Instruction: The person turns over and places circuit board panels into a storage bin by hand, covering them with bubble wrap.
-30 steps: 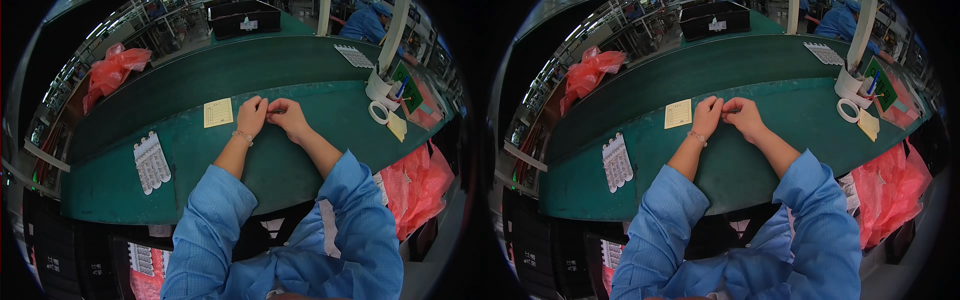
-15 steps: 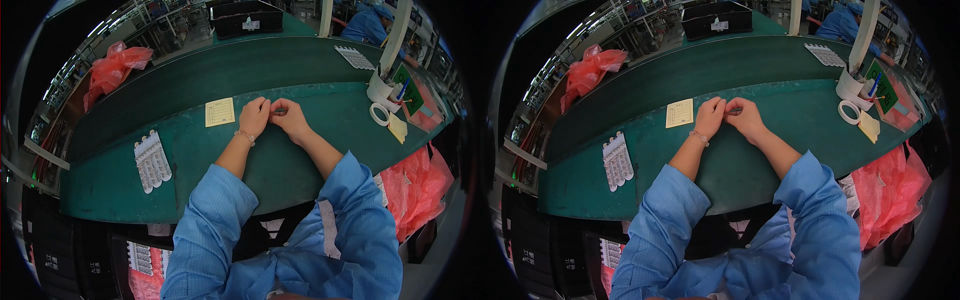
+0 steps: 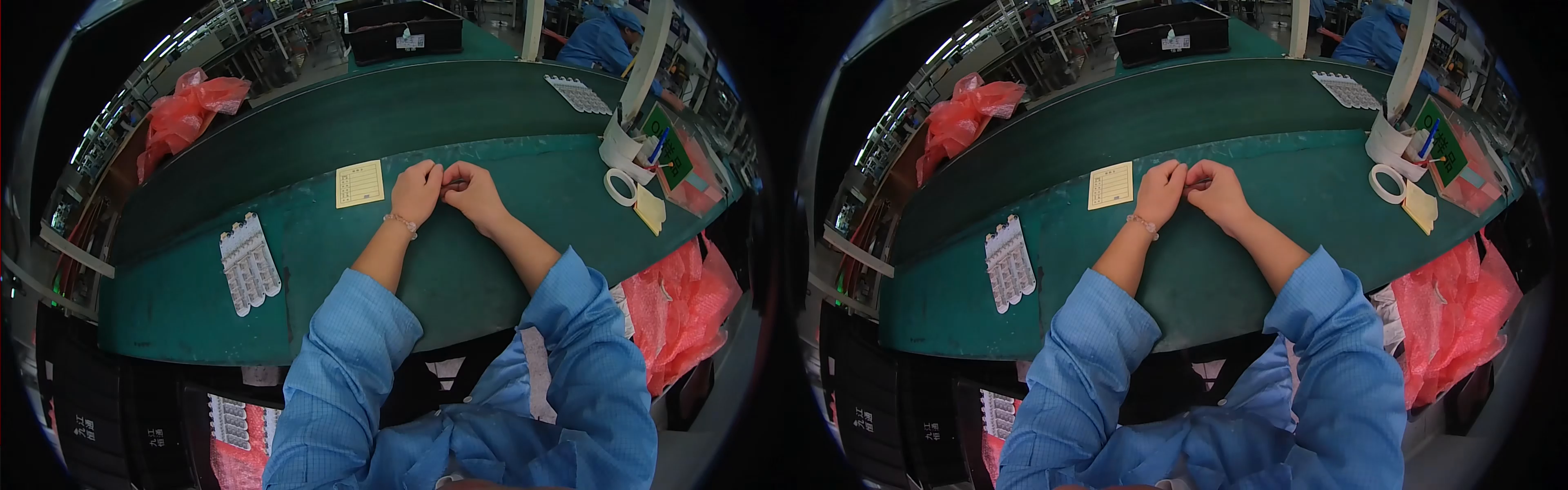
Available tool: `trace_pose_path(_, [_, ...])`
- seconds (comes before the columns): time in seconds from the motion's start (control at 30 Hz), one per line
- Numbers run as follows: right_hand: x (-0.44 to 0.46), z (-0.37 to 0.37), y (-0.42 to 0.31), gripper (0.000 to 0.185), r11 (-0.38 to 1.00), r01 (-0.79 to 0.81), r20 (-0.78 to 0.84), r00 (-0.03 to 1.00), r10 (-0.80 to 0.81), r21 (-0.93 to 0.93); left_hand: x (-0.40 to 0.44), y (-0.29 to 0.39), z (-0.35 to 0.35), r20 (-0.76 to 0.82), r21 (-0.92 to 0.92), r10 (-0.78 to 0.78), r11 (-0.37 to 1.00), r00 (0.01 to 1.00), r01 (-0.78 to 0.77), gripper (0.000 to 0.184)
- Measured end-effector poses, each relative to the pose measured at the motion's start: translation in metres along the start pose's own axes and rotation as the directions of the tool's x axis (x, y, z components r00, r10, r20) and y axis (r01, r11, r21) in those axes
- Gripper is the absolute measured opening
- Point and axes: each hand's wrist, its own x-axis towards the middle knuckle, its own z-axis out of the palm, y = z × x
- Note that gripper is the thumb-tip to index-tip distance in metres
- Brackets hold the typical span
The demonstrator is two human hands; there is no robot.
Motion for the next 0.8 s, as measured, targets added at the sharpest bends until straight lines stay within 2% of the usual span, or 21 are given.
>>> trace_pose_path(0.37, [-0.0007, 0.0005, -0.0011, 0.024, 1.000, -0.008, 0.026, 1.000, 0.008, 0.016, 0.0001, -0.0004, 0.0008, -0.026, -0.013, 0.006, 1.000, 1.000, -0.007, 0.030])
trace_pose_path(0.43, [-0.0020, -0.0001, -0.0038, 0.023, 0.999, -0.010, 0.040, 0.999, 0.009, 0.038, 0.0006, 0.0000, -0.0006, 0.007, 0.001, 0.007, 1.000, 1.000, -0.007, 0.029])
trace_pose_path(0.53, [-0.0009, 0.0019, -0.0004, 0.021, 0.999, 0.004, 0.011, 1.000, -0.005, 0.055, -0.0007, 0.0005, 0.0004, -0.043, 0.012, 0.037, 0.999, 0.998, -0.036, 0.028])
trace_pose_path(0.7, [-0.0016, 0.0036, -0.0033, 0.019, 0.998, 0.017, 0.063, 0.998, -0.021, 0.067, -0.0030, 0.0005, 0.0008, -0.097, 0.018, 0.056, 0.998, 0.994, -0.055, 0.027])
trace_pose_path(0.8, [-0.0017, 0.0017, -0.0039, 0.020, 1.000, 0.014, 0.063, 0.998, -0.015, 0.018, -0.0044, 0.0017, -0.0006, -0.118, 0.014, 0.057, 0.998, 0.991, -0.056, 0.027])
